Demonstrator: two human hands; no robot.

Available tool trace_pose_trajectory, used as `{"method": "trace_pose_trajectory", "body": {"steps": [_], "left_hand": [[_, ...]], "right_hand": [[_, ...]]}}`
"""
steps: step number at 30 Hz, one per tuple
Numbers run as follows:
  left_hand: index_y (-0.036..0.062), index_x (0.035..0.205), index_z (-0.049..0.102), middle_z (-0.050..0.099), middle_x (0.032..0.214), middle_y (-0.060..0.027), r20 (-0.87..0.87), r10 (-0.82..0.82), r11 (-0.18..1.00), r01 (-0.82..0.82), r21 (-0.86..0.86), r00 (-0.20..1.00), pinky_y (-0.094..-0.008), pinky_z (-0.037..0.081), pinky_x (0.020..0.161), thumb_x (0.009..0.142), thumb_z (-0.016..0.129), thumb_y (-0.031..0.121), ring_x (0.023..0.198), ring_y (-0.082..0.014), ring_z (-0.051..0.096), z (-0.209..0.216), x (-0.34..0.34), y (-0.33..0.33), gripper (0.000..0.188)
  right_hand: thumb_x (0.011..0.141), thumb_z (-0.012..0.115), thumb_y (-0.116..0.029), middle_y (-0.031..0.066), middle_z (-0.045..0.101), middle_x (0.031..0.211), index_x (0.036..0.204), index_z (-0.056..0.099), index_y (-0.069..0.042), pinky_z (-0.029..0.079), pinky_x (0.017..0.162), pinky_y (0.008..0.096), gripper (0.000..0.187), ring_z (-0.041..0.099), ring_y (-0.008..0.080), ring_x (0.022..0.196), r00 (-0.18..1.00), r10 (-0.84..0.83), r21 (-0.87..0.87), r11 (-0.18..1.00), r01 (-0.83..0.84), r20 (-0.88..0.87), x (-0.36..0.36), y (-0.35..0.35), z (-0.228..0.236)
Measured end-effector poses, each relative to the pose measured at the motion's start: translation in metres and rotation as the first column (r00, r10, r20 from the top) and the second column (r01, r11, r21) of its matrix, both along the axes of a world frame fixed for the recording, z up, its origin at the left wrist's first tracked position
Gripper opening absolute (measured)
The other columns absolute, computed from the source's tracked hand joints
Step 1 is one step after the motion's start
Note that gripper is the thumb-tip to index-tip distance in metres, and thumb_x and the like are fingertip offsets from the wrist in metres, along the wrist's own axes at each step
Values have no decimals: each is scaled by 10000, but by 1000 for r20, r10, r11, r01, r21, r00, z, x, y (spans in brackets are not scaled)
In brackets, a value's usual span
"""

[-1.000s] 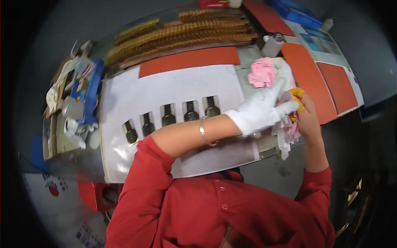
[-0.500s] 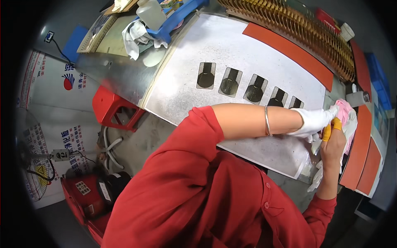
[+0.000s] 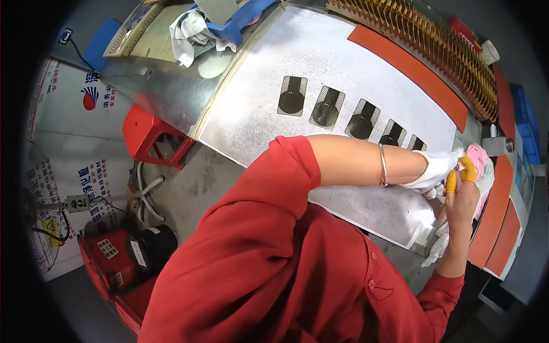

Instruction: The person cleans a metal tray containing several rectangular molds using a yellow sponge and a white cloth. They wipe the inside of each mold and the surrounding tray surface, occasionally picking up and moving the molds to clean underneath them. The person also uses a spray bottle to apply liquid to the cloth during the process.

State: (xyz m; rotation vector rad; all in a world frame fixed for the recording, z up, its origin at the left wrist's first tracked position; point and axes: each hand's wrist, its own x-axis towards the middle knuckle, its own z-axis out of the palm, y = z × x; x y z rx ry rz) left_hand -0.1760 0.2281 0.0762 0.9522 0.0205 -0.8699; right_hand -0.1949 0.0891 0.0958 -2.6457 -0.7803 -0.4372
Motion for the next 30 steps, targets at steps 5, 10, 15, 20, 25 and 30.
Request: {"method": "trace_pose_trajectory", "body": {"steps": [5, 10, 15, 20, 25, 30], "left_hand": [[56, 839, 471, 489, 614, -58, -165, -85, 996, 82, -28, 983, -270, 305, 343, 886, 175, 601, 386, -140, 388, 12, -1, 1, 622], [100, 932, 507, 514, 628, -67, -261, -57, 998, 48, -37, 964, -202, 345, 333, 720, 168, 808, 443, -122, 463, -3, 2, 2, 814], [2, 1299, 374, 552, 731, -61, 183, -178, 969, 140, 202, 967, -222, 411, 511, 837, 322, 653, 538, -90, 461, 42, 6, 62, 800], [-28, 1281, 391, 526, 1161, -164, 701, -86, 815, -354, 458, 708, -367, 317, 1001, 869, 265, 621, 1102, -232, 484, 42, 17, 147, 779], [-39, 1295, 372, 393, 1327, -190, 632, -107, 613, -450, 649, 767, -369, 211, 1064, 884, 199, 607, 1274, -264, 322, 26, -3, 235, 785], [37, 1271, 440, 447, 1307, -122, 618, -222, 576, -410, 707, 754, -325, 305, 1008, 926, 258, 484, 1203, -237, 419, 32, -12, 262, 593]], "right_hand": [[858, 541, -89, 5, 567, 796, 1042, 556, -35, 415, 480, 188, 193, 516, 57, 574, 812, 36, 489, 813, 316, -583, -10, -13, 0], [775, 647, -131, 43, 593, 777, 898, 586, -2, 460, 622, 250, 188, 561, 125, 695, 748, 264, 471, 879, 73, -608, 7, -2, 12], [803, 585, -155, 105, 614, 787, 900, 599, 8, 454, 678, 322, 190, 575, 178, 721, 867, 19, 480, 839, 257, -498, 56, -71, 51], [781, 568, -166, 204, 609, 808, 896, 571, -12, 462, 717, 409, 191, 589, 369, 810, 849, -526, 93, 844, 528, -47, 147, -188, 80], [764, 584, -209, 205, 615, 839, 891, 577, -51, 463, 720, 429, 203, 592, 357, 825, 851, -500, -380, 764, 521, 161, 214, -189, 63], [801, 563, -187, 179, 627, 890, 1053, 574, -36, 458, 702, 409, 294, 597, 342, 841, 923, -360, -474, 794, 380, 136, 264, -254, 36]]}}
